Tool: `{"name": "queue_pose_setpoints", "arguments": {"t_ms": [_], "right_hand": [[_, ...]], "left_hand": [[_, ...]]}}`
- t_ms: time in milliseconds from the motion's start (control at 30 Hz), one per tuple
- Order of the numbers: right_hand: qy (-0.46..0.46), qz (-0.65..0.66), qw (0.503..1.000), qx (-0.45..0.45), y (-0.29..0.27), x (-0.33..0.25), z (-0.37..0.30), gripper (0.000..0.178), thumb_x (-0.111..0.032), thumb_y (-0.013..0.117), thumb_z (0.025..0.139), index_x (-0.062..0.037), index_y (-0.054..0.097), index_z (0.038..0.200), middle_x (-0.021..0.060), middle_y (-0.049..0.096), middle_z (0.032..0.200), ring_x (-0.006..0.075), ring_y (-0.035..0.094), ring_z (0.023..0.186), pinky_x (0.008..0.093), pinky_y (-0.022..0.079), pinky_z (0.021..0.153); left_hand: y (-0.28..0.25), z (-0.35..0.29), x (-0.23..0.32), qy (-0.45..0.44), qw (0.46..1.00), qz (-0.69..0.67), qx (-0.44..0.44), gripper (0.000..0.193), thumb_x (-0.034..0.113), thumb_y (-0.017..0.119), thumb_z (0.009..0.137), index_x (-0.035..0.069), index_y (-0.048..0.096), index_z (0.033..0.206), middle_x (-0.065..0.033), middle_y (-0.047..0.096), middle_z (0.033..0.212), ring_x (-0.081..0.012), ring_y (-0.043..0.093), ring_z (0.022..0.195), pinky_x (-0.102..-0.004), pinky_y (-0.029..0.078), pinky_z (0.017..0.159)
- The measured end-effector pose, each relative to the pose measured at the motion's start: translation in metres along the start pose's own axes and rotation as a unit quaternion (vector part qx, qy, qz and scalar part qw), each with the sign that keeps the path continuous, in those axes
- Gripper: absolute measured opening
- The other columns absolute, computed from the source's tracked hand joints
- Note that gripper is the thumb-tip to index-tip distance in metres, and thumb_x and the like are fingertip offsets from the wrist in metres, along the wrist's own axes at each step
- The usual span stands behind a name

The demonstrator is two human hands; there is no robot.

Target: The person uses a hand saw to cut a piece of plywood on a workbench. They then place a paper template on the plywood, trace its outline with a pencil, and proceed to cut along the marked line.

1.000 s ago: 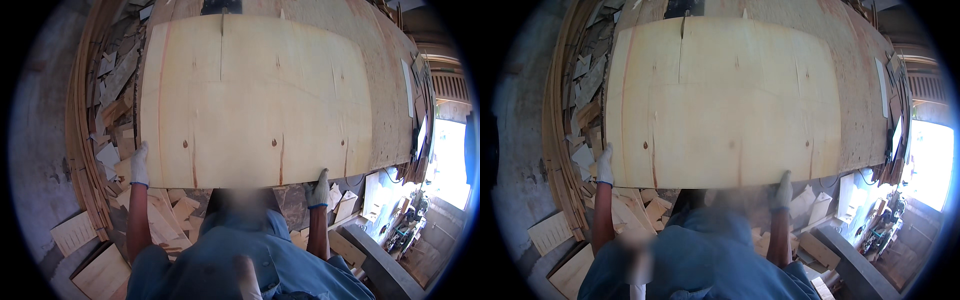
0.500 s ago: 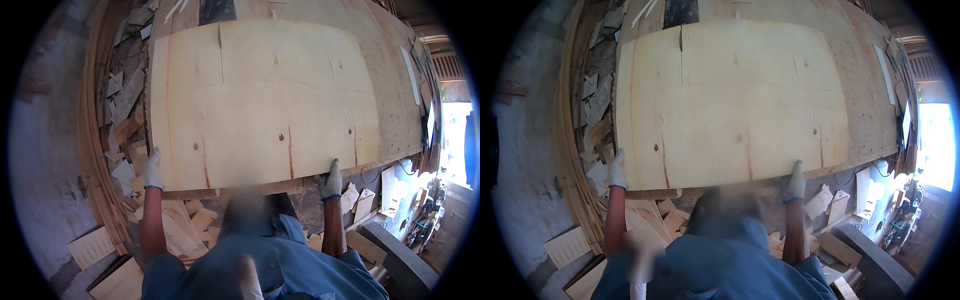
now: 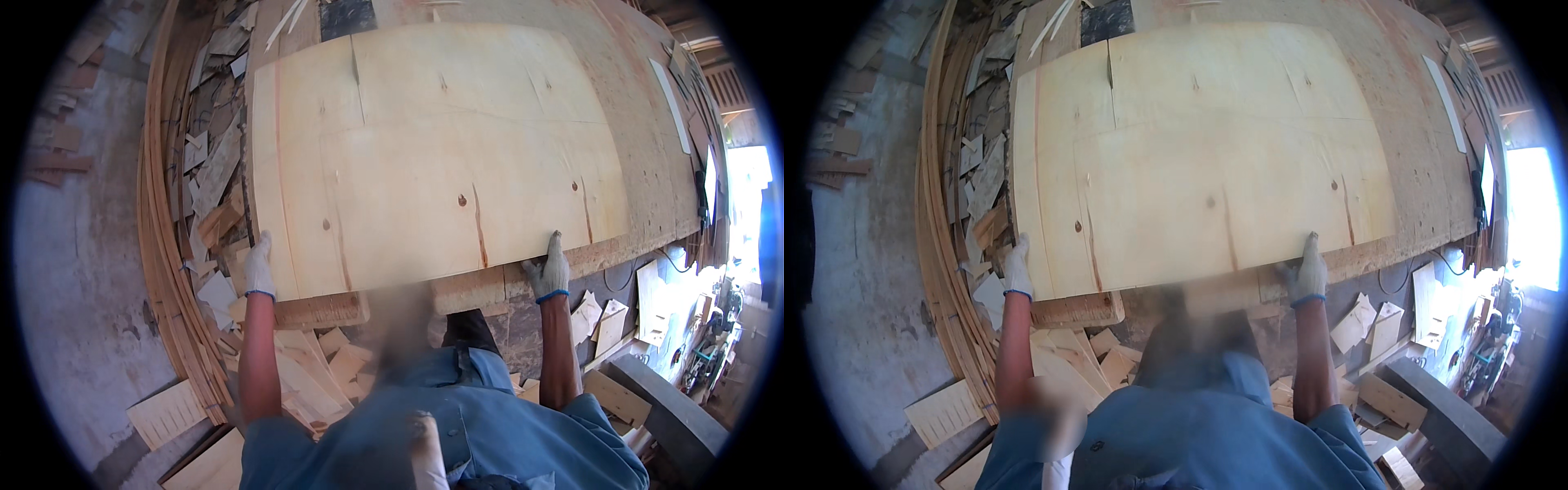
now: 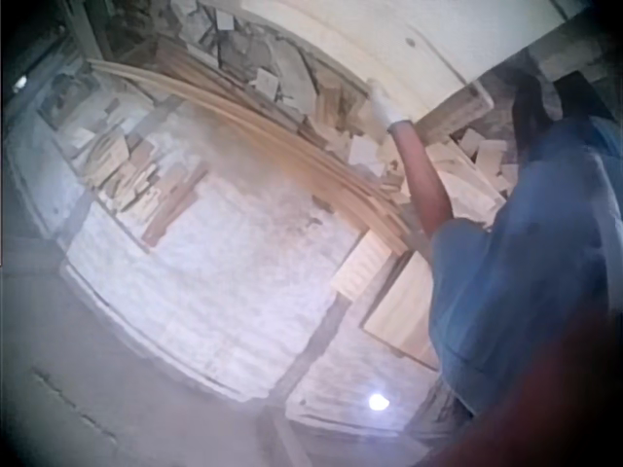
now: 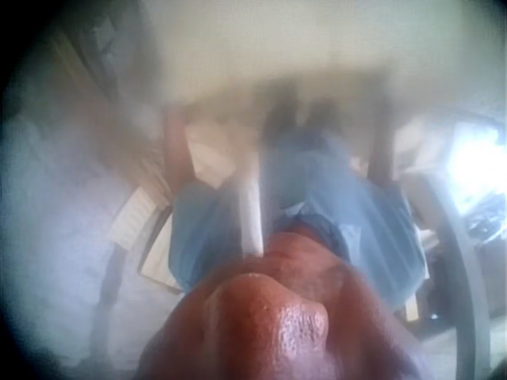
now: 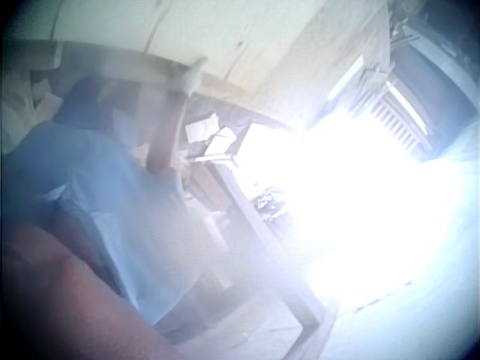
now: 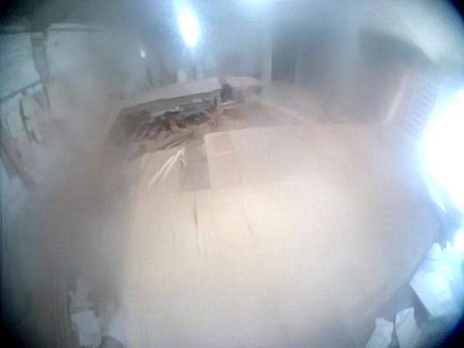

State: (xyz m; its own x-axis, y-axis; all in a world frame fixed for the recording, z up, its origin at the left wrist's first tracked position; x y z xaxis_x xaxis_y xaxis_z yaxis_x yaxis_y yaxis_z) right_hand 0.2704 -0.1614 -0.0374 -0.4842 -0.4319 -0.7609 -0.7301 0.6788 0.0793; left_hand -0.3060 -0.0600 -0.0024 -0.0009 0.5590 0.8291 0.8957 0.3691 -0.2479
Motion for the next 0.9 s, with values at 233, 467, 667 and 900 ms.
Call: {"name": "queue_pose_setpoints", "arguments": {"t_ms": [233, 467, 667, 900], "right_hand": [[0.02, 0.042, 0.998, 0.041, 0.018, -0.006, -0.006, 0.045, -0.054, 0.054, 0.099, -0.0105, 0.06, 0.091, -0.0001, 0.048, 0.073, 0.0122, 0.047, 0.067, 0.0297, 0.045, 0.056], [0.012, 0.058, 0.998, 0.028, 0.033, -0.015, -0.001, 0.042, -0.054, 0.056, 0.098, -0.013, 0.062, 0.098, -0.0009, 0.052, 0.078, 0.0121, 0.05, 0.072, 0.0316, 0.047, 0.061], [0.016, 0.066, 0.998, 0.012, 0.034, -0.012, 0.01, 0.045, -0.053, 0.055, 0.098, -0.0105, 0.062, 0.11, 0.0019, 0.059, 0.095, 0.0156, 0.056, 0.085, 0.0357, 0.051, 0.071], [0.013, 0.049, 0.998, -0.021, 0.037, -0.014, 0.006, 0.052, -0.052, 0.052, 0.1, -0.0067, 0.059, 0.125, 0.0076, 0.063, 0.114, 0.0219, 0.06, 0.104, 0.0432, 0.053, 0.084]], "left_hand": [[0.001, 0.009, 0.003, -0.003, 1.0, 0.003, -0.005, 0.052, 0.043, 0.063, 0.096, -0.002, 0.065, 0.121, -0.0078, 0.067, 0.117, -0.0162, 0.063, 0.104, -0.0304, 0.051, 0.093], [0.005, 0.027, 0.004, 0.003, 1.0, -0.003, 0.001, 0.056, 0.045, 0.065, 0.094, -0.002, 0.063, 0.125, -0.0086, 0.066, 0.119, -0.0173, 0.063, 0.105, -0.0314, 0.05, 0.095], [-0.002, 0.051, -0.004, -0.005, 1.0, -0.005, -0.002, 0.055, 0.042, 0.067, 0.092, -0.004, 0.063, 0.123, -0.009, 0.066, 0.119, -0.0167, 0.063, 0.103, -0.0312, 0.051, 0.092], [-0.008, 0.084, -0.029, 0.013, 0.999, -0.04, -0.02, 0.062, 0.043, 0.068, 0.091, -0.009, 0.062, 0.124, -0.0117, 0.069, 0.114, -0.0185, 0.067, 0.094, -0.0337, 0.054, 0.082]]}}
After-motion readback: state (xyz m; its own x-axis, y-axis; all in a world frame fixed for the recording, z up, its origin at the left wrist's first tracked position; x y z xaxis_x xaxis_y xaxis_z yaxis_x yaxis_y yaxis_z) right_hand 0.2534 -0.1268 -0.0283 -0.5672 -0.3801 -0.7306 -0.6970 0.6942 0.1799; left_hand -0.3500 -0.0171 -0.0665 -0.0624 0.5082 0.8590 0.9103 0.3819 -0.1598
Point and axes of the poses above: each hand's wrist, its own z-axis towards the middle knuckle, its own y-axis out of the palm, x = y × z, the point moved 3 cm from there along z, towards the middle knuckle
